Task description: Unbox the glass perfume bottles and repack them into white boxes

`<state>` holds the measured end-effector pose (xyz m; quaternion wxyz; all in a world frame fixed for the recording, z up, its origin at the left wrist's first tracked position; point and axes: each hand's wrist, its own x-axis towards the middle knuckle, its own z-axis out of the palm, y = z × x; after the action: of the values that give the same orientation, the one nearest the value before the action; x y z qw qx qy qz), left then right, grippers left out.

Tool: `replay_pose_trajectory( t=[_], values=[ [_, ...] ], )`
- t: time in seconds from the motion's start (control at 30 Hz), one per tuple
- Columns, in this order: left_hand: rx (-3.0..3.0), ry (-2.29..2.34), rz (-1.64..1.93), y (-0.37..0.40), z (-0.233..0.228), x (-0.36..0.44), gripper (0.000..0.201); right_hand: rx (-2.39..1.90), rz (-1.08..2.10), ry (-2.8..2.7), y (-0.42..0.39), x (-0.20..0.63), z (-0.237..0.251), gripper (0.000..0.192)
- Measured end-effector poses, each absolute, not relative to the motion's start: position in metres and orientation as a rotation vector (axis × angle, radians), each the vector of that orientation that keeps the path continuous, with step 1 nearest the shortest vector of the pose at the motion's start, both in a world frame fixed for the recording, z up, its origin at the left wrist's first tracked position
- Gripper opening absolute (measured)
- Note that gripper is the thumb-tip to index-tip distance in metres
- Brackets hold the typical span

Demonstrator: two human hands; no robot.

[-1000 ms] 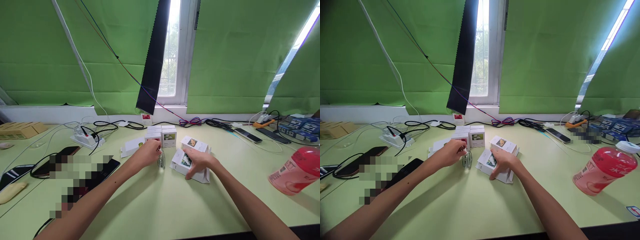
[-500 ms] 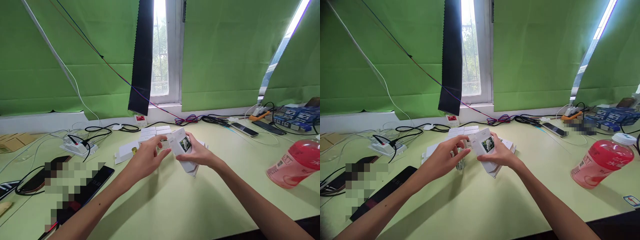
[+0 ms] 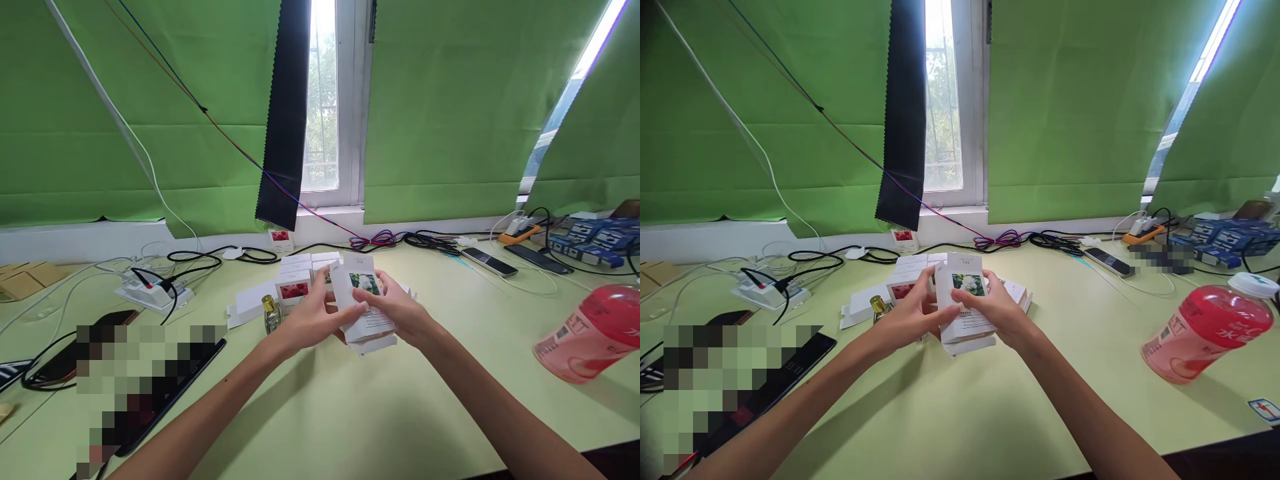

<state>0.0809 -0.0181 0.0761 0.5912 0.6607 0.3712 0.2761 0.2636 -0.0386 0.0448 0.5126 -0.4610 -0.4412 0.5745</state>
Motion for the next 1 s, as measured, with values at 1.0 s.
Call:
replay_pose_trajectory(
  t=[1.0],
  values=[
    [1.979, 0.925, 0.950, -0.041, 0.060, 0.087, 0.068, -1.222, 1.059, -1.040, -0.045, 0.268, 0.058, 0.045]
  ],
)
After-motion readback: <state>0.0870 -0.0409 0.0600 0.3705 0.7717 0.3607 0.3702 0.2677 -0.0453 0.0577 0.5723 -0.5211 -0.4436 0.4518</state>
